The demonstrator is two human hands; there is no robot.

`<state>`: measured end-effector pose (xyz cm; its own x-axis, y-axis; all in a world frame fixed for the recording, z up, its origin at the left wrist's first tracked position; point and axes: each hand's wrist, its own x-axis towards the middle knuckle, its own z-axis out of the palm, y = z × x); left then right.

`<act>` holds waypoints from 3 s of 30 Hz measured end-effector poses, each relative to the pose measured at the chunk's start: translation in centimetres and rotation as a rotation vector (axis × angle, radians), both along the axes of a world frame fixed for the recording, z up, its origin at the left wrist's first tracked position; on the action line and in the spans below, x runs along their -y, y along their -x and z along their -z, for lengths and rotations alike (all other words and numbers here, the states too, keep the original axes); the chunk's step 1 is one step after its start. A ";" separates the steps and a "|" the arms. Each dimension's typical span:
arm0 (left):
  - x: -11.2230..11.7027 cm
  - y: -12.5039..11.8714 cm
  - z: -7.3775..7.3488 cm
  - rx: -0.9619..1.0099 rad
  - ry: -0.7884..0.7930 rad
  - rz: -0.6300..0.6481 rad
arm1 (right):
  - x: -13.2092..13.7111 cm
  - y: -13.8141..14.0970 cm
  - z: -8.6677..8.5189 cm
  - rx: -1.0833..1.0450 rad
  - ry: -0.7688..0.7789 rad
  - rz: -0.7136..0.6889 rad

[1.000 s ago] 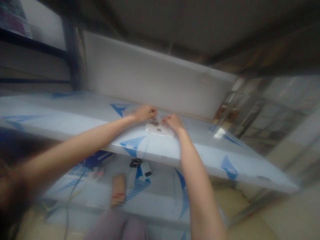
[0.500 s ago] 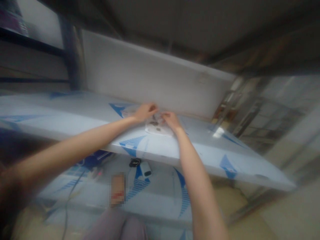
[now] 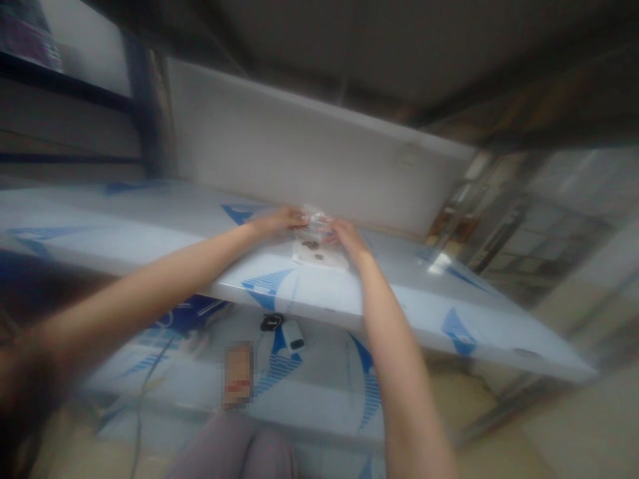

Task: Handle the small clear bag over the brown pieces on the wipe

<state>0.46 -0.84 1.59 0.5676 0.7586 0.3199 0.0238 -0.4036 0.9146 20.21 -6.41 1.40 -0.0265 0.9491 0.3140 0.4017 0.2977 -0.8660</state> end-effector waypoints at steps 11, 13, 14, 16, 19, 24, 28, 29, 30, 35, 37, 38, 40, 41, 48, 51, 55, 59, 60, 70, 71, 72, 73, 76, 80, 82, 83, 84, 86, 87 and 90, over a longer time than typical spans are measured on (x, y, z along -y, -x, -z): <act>0.7 0.1 -0.6 -0.109 -0.132 -0.142 | -1.0 -1.0 0.1 0.094 -0.007 0.167; 0.6 0.0 -0.6 -0.075 -0.130 -0.190 | -1.4 -1.2 0.4 0.132 -0.023 0.161; 0.6 0.0 -0.6 -0.054 -0.133 -0.209 | -1.6 -1.4 0.6 0.148 -0.034 0.154; 0.5 -0.1 -0.6 -0.016 -0.140 -0.242 | -1.8 -1.6 1.0 0.181 -0.042 0.150; 0.4 -0.2 -0.7 0.032 -0.135 -0.226 | -2.1 -1.6 1.6 0.240 -0.035 0.151; 0.0 -0.8 -0.7 0.070 -0.126 -0.176 | -2.0 -1.5 2.1 0.304 -0.055 0.115; -0.1 -1.0 -0.8 0.109 -0.116 -0.126 | -1.9 -1.7 2.0 0.348 -0.049 0.118; -0.1 -0.9 -0.8 0.110 -0.116 -0.116 | -1.8 -1.7 2.0 0.354 -0.051 0.116; -0.1 -0.8 -0.8 0.102 -0.118 -0.109 | -1.8 -1.8 2.0 0.359 -0.053 0.114; -0.2 -0.2 -0.6 -0.089 -0.213 -0.161 | -1.7 -1.7 1.9 0.375 -0.060 0.137; -0.2 0.0 -0.5 -0.203 -0.267 -0.195 | -1.7 -1.7 1.9 0.375 -0.060 0.146; -0.2 0.0 -0.5 -0.246 -0.287 -0.210 | -1.6 -1.7 1.8 0.374 -0.059 0.144; -0.2 -0.1 -0.6 -0.285 -0.321 -0.239 | -1.5 -1.7 1.7 0.372 -0.053 0.135; -0.1 -0.1 -0.6 -0.286 -0.338 -0.252 | -1.5 -1.7 1.7 0.370 -0.050 0.132; 0.4 -0.3 -0.6 -0.292 -0.411 -0.197 | -1.5 -1.7 1.8 0.373 -0.053 0.162; 0.5 -0.2 -0.5 -0.334 -0.425 -0.142 | -1.8 -1.9 2.0 0.363 -0.054 0.151; 0.5 -0.2 -0.5 -0.376 -0.459 -0.179 | -2.1 -2.0 2.1 0.348 -0.057 0.140; 0.7 -0.6 -0.4 -0.367 -0.482 -0.214 | -2.1 -2.0 2.1 0.356 -0.062 0.150; 0.7 -0.7 -0.4 -0.371 -0.482 -0.212 | -2.0 -1.9 2.1 0.361 -0.060 0.158; 0.5 -1.3 0.0 -0.409 -0.524 -0.269 | -2.2 -2.1 2.1 0.377 -0.097 0.128; 0.6 -1.3 0.0 -0.409 -0.536 -0.274 | -2.3 -2.1 2.1 0.370 -0.095 0.133; 0.7 -1.3 0.0 -0.414 -0.544 -0.278 | -2.3 -2.2 2.1 0.362 -0.093 0.141; 0.8 -1.3 0.0 -0.424 -0.545 -0.283 | -2.4 -2.3 2.1 0.353 -0.088 0.150; 0.9 -1.1 0.0 -0.466 -0.524 -0.295 | -2.7 -2.5 2.2 0.311 -0.076 0.166; 0.5 -0.8 0.1 -0.521 -0.497 -0.258 | -2.8 -2.5 2.2 0.242 -0.060 0.171; 0.3 -0.8 0.2 -0.501 -0.498 -0.238 | -2.7 -2.4 2.1 0.213 -0.052 0.163; 0.2 -0.7 0.2 -0.483 -0.503 -0.233 | -2.7 -2.4 2.1 0.202 -0.051 0.158; 0.1 -0.7 0.2 -0.468 -0.509 -0.233 | -2.7 -2.4 2.0 0.196 -0.051 0.153; 0.1 -0.7 0.1 -0.456 -0.519 -0.233 | -2.6 -2.3 2.0 0.199 -0.054 0.145; 0.1 -0.6 0.0 -0.458 -0.521 -0.232 | -2.6 -2.3 2.0 0.206 -0.055 0.142; 0.3 -0.7 -0.4 -0.465 -0.512 -0.225 | -2.6 -2.3 1.9 0.225 -0.059 0.131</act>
